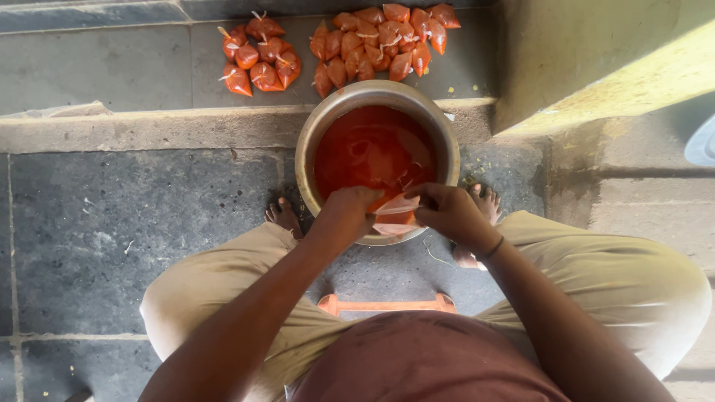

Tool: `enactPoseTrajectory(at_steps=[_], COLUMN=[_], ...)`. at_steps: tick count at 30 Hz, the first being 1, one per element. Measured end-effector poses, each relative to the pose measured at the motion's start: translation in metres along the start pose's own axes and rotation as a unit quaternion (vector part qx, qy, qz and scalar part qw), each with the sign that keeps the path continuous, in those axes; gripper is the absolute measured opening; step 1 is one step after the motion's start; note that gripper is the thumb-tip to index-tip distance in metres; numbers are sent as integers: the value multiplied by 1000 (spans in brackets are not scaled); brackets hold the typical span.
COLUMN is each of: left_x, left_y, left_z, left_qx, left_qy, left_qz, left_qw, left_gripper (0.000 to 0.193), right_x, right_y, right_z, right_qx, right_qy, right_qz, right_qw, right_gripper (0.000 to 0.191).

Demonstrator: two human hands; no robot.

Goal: The person sits on steps and fills small clear plastic pouches with red liquid from a metal basin using a long-handled ladle, then ties each pouch closed by hand and places the filled pouches on the step beside the basin, repeating the cycle.

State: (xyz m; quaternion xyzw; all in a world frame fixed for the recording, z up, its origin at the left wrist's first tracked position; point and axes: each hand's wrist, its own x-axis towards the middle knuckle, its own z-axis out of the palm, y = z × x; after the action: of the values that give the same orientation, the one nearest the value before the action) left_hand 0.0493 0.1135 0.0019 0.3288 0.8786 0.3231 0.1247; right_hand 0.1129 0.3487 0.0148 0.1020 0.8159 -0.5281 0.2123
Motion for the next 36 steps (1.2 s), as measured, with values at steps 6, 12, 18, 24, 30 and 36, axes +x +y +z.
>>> enactPoseTrajectory(at_steps=[6,12,18,24,30,36], left_x=[-1,5,7,10,16,15], left_y=[-4,3,6,6,6,9], left_z=[9,3,-6,-17,-26,-40], left_qx=[-26,-184,-136,8,-224,-215], left_qy=[-38,-16,-9,-84,-158,-96], left_qz=[-123,-201,-173,-154,-221,-87], left_qw=[991,962,975,985,936,968], left_gripper=[14,22,19,22,28,35], right_x=[-5,-8,-14,-14,-1,0], right_y=[-11,-13,-21,-13,0,8], right_z=[16,26,21,9,0,-4], right_qx=[-71,-20,-33,-185,-104,90], right_qy=[55,35,37,144,130,62], right_qz=[-68,-72,-63,-145,-89,-28], right_qw=[994,997,997,961,982,994], right_gripper=[21,15,14,13,14,8])
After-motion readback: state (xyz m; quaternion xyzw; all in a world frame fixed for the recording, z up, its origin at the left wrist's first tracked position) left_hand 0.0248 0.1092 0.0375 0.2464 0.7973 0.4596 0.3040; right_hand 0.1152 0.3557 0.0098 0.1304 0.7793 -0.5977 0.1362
